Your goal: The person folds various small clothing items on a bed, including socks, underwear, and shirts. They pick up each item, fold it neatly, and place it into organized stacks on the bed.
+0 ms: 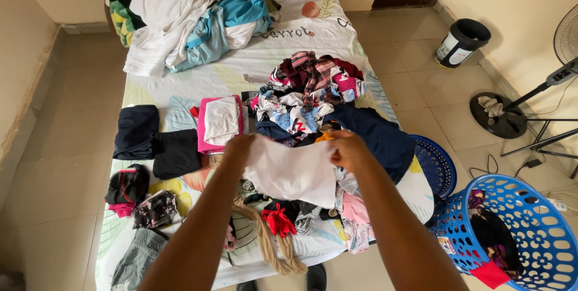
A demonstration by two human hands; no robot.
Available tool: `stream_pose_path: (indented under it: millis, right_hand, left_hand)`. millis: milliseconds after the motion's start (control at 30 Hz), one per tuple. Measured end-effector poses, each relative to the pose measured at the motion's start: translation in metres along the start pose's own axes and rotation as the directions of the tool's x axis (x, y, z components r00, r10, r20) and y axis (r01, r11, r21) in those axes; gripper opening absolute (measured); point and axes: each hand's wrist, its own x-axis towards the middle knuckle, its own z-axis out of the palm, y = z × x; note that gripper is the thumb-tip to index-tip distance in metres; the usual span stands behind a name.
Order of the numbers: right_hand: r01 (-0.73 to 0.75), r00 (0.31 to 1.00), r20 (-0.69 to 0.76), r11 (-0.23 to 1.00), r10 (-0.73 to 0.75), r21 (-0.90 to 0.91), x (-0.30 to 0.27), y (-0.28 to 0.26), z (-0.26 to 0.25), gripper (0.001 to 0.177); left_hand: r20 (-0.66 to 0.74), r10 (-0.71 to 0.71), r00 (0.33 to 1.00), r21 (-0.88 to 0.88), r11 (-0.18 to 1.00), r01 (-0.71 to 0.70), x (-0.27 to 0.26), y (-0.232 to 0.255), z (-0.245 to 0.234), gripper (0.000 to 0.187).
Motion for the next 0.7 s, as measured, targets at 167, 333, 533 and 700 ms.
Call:
stream_pose_path:
  millis: [167, 333, 533, 700]
  right_hand:
    - [0.051, 0.901, 0.425, 0.994, -0.089, 0.101, -0.055, -0.034, 0.076, 0.023]
    - [0.053, 0.879, 0.476, 0.998, -0.036, -0.023, -0.082, -0.065, 0.078, 0.032]
    - [0.739, 0.630, 0.508, 0.253, -0.587, -0.625, -0.057, -0.055, 0.065, 0.063]
    - [0.342, 0.914, 0.311, 0.083, -0.262, -0.936, -0.051, -0.044, 0.046, 0.052]
  left_hand:
    - [0.339, 0.223, 0.914, -0.043, 0.974, -0.221, -0.031, 0.000, 0.059, 0.031]
    - [0.455, 0.355, 0.817, -0.249, 0.931, -0.266, -0.039, 0.011, 0.055, 0.028]
    - [0.486, 0.294, 0.823, 0.027, 0.936, -0.351, -0.029, 0.019, 0.041, 0.034]
    - [0.418, 0.270, 0.867, 0.342, 0.838, -0.426, -0.015, 0.032, 0.014, 0.037]
